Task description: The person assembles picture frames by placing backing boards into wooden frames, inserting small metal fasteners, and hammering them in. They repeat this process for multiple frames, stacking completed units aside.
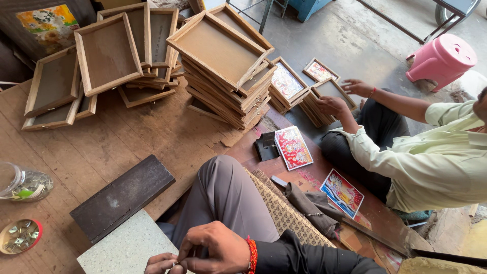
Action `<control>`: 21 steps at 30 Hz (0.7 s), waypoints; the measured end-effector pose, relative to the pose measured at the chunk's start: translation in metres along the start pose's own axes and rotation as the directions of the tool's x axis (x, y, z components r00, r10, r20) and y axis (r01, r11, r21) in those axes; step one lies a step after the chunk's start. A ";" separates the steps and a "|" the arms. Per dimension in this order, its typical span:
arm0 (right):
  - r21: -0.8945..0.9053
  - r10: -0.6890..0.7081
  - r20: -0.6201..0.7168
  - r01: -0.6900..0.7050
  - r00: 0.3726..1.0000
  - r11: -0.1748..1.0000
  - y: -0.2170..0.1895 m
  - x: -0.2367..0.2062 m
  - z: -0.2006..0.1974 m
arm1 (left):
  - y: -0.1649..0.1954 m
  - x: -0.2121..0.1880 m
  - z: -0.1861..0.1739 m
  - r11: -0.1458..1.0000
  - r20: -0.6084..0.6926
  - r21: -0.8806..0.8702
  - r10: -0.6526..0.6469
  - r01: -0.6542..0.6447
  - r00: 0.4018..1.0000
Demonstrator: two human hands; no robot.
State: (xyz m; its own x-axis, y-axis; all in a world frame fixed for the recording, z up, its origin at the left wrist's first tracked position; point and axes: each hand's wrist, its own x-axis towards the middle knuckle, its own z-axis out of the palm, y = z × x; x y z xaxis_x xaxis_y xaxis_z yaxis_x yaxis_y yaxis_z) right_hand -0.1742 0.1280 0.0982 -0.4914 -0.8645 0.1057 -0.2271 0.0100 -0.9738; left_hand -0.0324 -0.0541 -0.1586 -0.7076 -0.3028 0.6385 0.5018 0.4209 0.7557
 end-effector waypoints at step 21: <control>-0.212 -0.131 0.156 0.163 0.979 0.964 0.005 -0.009 -0.001 | -0.034 -0.024 -0.022 0.655 0.462 -0.567 -0.250 0.500 0.851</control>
State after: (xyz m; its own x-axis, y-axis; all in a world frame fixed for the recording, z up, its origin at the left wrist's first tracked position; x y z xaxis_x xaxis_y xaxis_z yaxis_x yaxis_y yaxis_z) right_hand -0.1717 0.1362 0.0929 -0.3201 -0.9261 0.1997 -0.4774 -0.0244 -0.8783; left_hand -0.0210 -0.0799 -0.1965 -0.9574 0.0320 0.2869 0.2567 -0.3604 0.8968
